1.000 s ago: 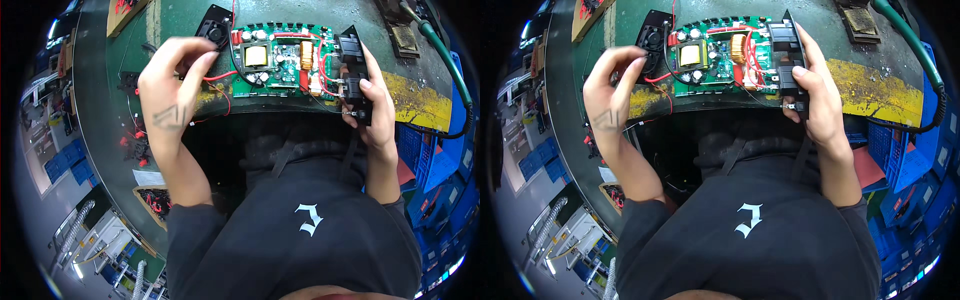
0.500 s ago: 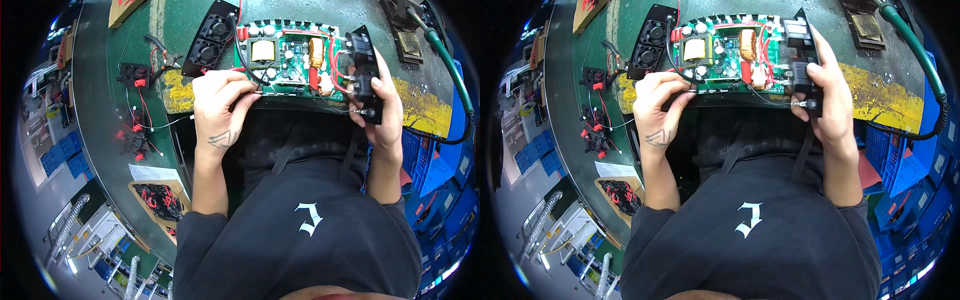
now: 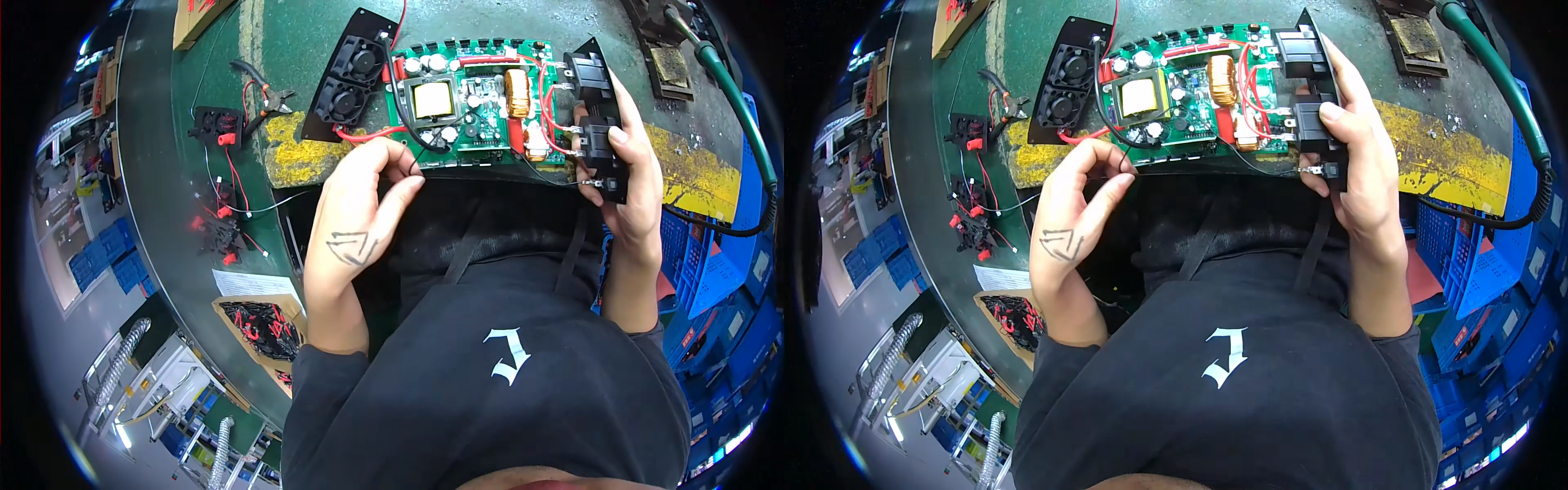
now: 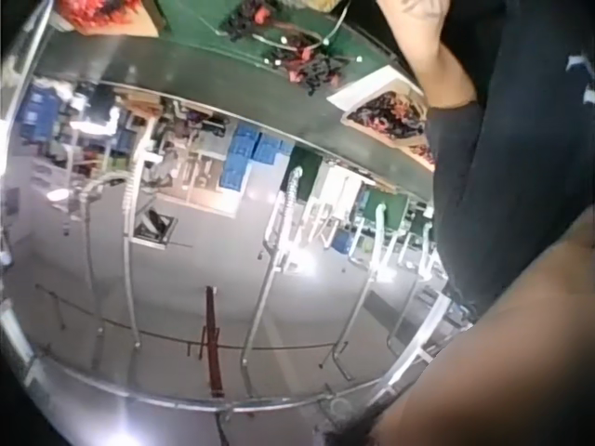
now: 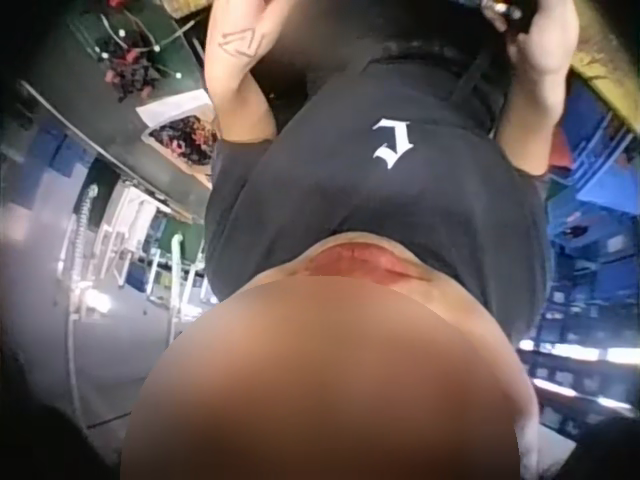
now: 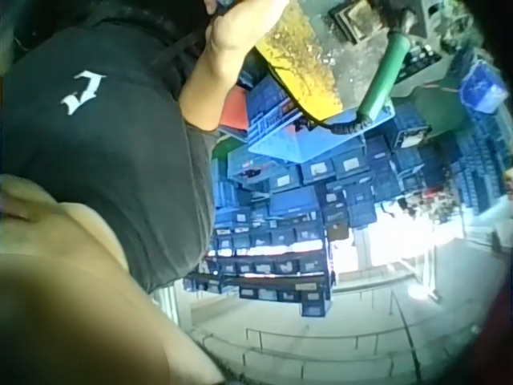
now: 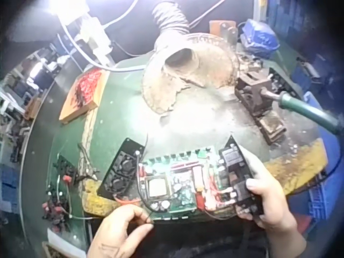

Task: Connecting cooling fans and wires to an electronic circuit board and preparing it for housing.

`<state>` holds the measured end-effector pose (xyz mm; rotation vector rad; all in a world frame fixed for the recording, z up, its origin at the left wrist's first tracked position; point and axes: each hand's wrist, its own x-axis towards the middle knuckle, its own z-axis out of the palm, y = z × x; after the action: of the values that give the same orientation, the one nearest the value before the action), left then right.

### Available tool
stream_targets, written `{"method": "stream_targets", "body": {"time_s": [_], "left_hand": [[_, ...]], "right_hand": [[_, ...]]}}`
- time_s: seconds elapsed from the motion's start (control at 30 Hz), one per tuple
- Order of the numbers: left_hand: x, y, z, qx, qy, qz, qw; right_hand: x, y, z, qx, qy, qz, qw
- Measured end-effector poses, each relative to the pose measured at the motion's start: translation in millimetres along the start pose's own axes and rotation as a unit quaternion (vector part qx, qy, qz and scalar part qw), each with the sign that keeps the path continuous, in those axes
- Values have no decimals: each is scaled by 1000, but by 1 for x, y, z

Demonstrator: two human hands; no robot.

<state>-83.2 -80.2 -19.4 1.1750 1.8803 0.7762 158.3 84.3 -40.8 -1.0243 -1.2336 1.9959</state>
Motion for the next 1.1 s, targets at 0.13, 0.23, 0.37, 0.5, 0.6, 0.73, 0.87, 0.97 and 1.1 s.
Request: {"method": "stream_targets", "body": {"time_s": [0.13,0.23,0.37,0.5,0.6,0.73,0.87,0.97,1.1], "left_hand": [[-6,9,-6,-76,15,-19,997],[1,19,-11,-118,70,-34,990],[1,4,-9,-42,154,-34,987],[12,-6,1,-79,232,-37,969],[23,-1,15,26,344,81,935],[23,11,29,247,368,178,879],[33,-1,40,94,368,124,917],[33,-7,43,5,342,102,934],[28,-4,41,-126,306,27,943]], "right_hand": [[2,0,4,5,1,-1,1000],[1,-1,4,-11,8,-1,1000],[0,2,-1,5,-7,-10,1000],[2,2,2,0,0,1,1000],[2,-2,3,-2,-17,-7,1000],[2,1,3,3,-8,-9,1000],[0,2,3,-3,-6,-5,1000],[2,2,3,-7,-2,-17,1000],[0,0,2,-11,-7,-10,1000]]}}
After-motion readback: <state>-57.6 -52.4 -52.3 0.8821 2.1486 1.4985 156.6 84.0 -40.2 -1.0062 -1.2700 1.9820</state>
